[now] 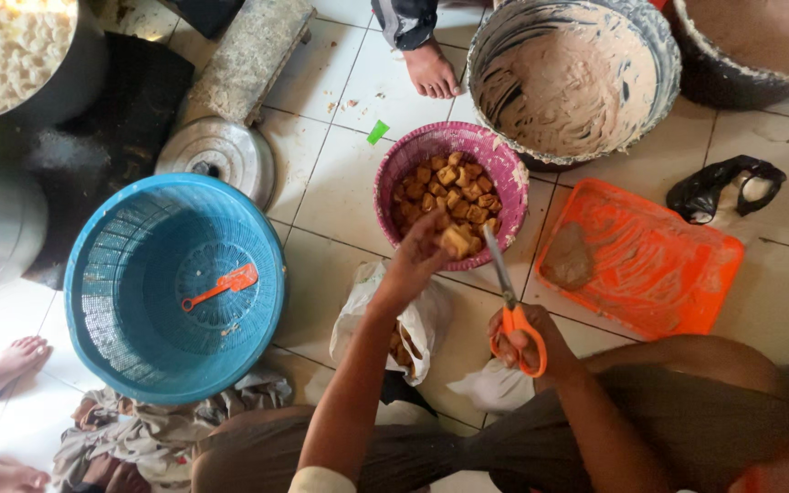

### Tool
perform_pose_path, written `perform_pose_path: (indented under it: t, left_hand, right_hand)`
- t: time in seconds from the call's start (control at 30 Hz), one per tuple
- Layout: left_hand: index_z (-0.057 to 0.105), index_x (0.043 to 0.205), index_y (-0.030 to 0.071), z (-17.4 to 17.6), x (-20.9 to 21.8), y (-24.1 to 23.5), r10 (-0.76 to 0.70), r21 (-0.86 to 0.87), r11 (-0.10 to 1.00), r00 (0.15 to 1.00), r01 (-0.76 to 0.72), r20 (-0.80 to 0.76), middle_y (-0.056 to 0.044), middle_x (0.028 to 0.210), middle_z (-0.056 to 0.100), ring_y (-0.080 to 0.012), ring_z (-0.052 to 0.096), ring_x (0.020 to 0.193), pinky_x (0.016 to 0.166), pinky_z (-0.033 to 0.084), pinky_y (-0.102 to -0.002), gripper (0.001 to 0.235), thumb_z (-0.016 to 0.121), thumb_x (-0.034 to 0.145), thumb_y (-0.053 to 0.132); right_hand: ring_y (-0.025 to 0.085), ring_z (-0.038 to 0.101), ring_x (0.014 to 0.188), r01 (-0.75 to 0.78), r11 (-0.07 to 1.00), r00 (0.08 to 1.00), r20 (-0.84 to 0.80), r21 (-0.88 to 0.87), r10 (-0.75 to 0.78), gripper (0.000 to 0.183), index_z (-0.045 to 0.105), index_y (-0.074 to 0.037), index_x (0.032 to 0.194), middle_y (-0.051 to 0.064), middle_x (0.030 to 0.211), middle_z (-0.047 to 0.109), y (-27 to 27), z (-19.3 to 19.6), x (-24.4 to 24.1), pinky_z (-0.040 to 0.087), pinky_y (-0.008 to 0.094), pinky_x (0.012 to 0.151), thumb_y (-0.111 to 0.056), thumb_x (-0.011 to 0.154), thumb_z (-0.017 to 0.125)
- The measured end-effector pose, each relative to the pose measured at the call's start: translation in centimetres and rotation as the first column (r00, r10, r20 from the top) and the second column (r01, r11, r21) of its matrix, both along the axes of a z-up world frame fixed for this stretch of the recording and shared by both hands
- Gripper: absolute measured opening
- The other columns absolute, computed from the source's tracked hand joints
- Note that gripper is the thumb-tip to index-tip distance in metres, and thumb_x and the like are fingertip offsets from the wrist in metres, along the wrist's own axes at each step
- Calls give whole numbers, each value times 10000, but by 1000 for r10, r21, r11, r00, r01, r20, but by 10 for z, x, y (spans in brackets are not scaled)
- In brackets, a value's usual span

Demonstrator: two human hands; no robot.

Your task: The person sits on the floor and uses orange-handled scissors to cut small, brown, fried food items from a pink basket into a white plastic bag. The person repeatedly picks up items, cuts them, and places them into the bag.

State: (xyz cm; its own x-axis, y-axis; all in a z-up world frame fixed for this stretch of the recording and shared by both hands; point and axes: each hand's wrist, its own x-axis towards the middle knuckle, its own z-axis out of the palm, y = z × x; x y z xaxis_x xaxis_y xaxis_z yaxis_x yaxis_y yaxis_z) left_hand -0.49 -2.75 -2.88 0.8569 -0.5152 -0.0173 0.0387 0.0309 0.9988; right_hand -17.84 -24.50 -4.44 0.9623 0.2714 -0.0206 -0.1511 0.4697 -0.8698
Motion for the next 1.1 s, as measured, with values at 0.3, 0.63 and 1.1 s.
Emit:
perform_pose_path:
  t: [0.3,0.63,1.1]
  left_hand:
    - [791,1064,57,-168,-30,70,-452,972,116,860,-205,236,-200,1098,724,-391,673,1070,907,511,-515,575,865,565,333]
    - [707,1204,44,-184,-70,71,-434,991,75,891,-111,132,-167,1147,683,-323,628,1053,890,486,-462,773,852,581,478]
    - [579,1299,34,-68,18,124,-485,823,-50,706,566,-516,-93,1102,633,-164,616,895,809,508,-332,668,684,928,579]
  right_hand:
    - [120,521,472,115,993,991,-79,33,-112,567,637,43,1057,19,554,532,-3,-25,-1,457,280,464,-501,916,712]
    - [124,509,486,134,990,980,-156,39,-126,508,624,49,1056,45,600,535,-1,-38,-3,473,303,476,-439,930,693]
    - [156,549,500,15,999,994,-112,39,-10,591,629,68,1081,53,570,546,-2,-26,1,470,316,473,-500,934,701]
